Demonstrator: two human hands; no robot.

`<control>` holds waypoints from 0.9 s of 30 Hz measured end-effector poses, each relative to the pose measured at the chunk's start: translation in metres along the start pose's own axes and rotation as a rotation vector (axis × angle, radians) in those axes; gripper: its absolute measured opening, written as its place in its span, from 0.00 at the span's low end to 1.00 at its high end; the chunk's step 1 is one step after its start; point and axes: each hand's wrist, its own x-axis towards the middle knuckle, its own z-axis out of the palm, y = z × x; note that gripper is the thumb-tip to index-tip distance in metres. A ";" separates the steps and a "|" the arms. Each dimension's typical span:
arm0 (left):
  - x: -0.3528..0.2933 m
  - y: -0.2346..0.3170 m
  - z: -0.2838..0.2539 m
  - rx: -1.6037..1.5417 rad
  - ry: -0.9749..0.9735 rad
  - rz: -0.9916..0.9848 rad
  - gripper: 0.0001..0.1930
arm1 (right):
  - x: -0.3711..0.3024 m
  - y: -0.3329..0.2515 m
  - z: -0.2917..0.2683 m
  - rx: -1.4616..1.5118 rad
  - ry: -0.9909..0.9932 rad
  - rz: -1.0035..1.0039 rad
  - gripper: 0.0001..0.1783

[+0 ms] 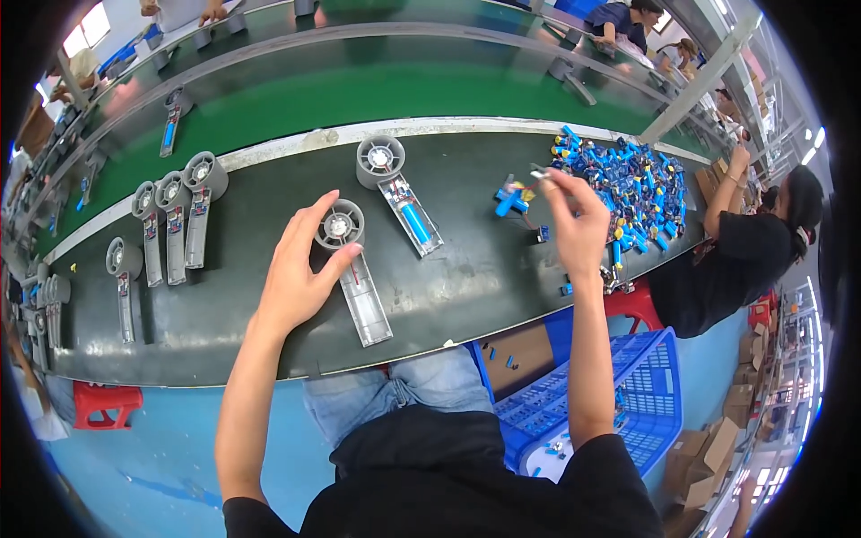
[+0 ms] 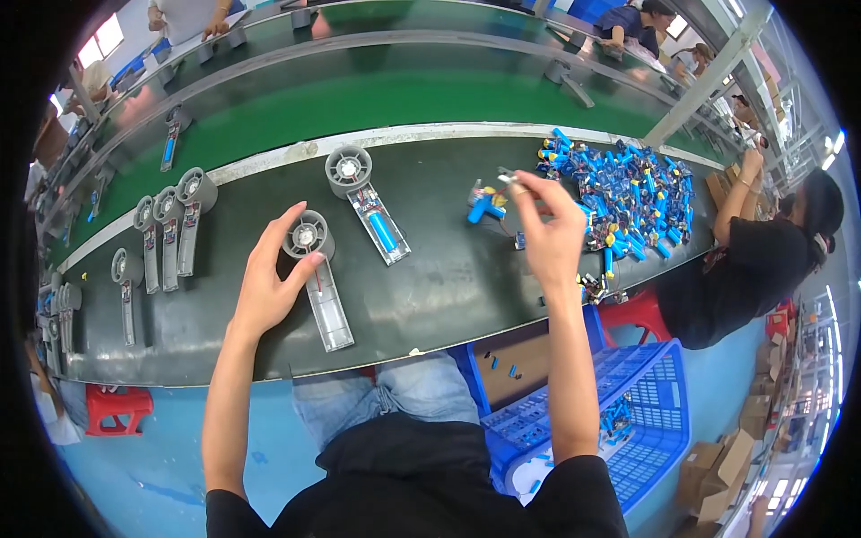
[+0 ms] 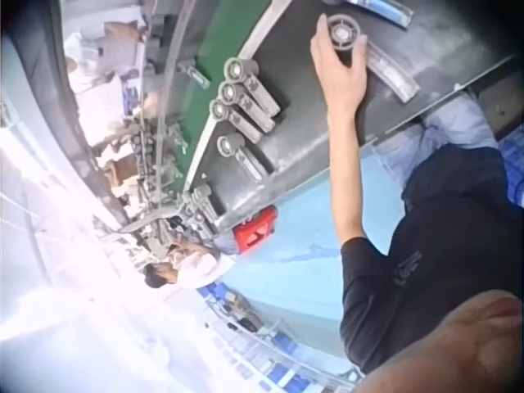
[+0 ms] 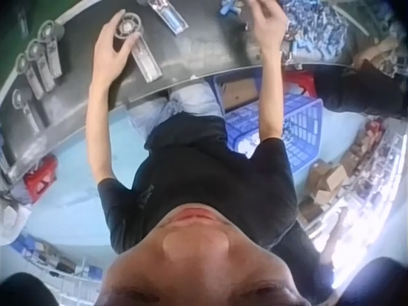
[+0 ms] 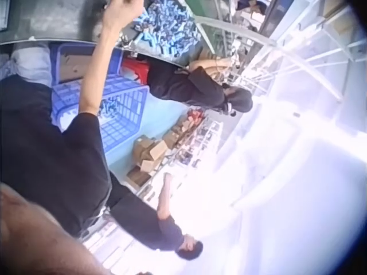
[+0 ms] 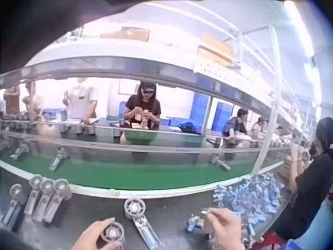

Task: The person assembles electronic components by hand, fitting pins and a plastic part into a housing and attaching them to a circuit board.

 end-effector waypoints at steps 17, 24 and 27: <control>0.001 0.000 0.002 0.034 0.022 0.015 0.31 | -0.035 -0.002 -0.029 -0.444 -0.039 0.073 0.14; 0.001 0.001 0.001 0.055 0.025 0.009 0.31 | -0.021 -0.004 -0.060 0.432 0.028 0.374 0.10; 0.003 0.006 -0.002 0.016 -0.021 -0.084 0.31 | -0.010 0.010 -0.064 0.392 -0.025 0.517 0.11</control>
